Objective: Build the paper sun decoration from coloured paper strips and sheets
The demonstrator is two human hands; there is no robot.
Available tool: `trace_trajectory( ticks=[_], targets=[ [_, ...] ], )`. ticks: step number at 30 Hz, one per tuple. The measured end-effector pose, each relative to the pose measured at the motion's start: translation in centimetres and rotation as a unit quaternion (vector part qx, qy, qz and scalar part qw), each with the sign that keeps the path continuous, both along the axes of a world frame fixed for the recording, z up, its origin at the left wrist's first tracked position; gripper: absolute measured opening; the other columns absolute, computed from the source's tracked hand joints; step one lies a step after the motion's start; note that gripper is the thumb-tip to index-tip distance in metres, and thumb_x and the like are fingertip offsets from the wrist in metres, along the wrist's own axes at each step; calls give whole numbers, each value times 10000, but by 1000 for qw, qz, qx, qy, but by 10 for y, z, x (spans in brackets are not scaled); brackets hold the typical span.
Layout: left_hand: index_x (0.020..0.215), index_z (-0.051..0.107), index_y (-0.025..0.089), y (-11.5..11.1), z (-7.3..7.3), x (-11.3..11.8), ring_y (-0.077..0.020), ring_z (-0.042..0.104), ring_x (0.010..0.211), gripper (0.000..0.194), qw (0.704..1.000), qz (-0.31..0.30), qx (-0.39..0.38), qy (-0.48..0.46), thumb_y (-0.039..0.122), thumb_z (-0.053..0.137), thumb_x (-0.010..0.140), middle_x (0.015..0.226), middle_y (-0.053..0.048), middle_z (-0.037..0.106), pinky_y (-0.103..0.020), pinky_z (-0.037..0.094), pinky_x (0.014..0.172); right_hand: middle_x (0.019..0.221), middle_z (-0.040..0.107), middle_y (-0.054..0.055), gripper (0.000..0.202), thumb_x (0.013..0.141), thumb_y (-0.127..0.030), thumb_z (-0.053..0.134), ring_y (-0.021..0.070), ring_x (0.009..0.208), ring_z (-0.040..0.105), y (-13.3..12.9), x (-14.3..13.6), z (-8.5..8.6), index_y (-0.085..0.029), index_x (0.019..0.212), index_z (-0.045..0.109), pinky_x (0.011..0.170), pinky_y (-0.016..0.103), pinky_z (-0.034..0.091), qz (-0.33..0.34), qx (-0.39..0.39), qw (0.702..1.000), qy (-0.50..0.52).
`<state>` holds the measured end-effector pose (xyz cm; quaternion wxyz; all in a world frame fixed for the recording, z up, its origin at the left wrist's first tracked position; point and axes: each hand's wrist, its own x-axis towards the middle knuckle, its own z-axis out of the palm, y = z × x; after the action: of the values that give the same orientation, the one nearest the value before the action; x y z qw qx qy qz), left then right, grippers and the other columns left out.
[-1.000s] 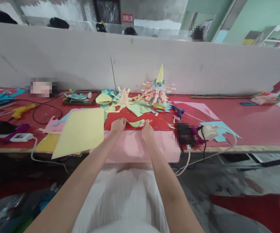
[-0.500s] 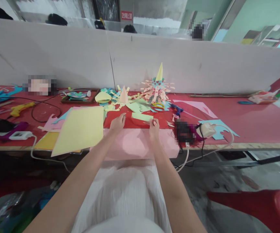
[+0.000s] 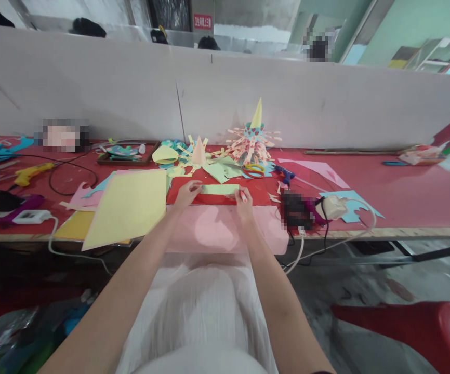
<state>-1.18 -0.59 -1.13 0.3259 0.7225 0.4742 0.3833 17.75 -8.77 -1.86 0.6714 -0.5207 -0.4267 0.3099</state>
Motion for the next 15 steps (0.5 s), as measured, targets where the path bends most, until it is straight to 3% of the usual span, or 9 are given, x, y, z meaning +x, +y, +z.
trace_trajectory(
  ticks=[3,6,10,15],
  targets=[
    [802,623,166,5,-1,-3,-141,610,781,176,1000,-13,-16,-11,327,561,769,838,-36,677,-226,457,705,645,645,-1,261,761,-477,517,182,650,642,0,1,-1,-233,792,431,693,368,512,-3,-11,1000,-1],
    [672,592,173,6,1,-4,-129,579,686,181,1000,-15,-16,15,347,605,720,711,2,651,-221,432,638,645,657,2,288,752,-498,526,170,606,632,0,1,-1,-226,783,437,675,358,514,-1,-14,1000,0],
    [633,580,173,7,0,-5,-117,554,637,156,1000,-11,-16,23,302,593,720,652,17,629,-216,412,614,632,648,-4,309,740,-500,547,165,627,640,-3,-1,0,-213,818,463,659,329,514,-2,1,1000,13],
    [704,637,168,12,-7,-5,-129,589,690,112,999,-40,-4,-7,244,563,738,732,-1,672,-223,434,664,736,666,32,328,753,-499,531,157,677,633,-7,-2,6,-201,889,503,627,293,493,-2,-6,1000,-3]
  ],
)
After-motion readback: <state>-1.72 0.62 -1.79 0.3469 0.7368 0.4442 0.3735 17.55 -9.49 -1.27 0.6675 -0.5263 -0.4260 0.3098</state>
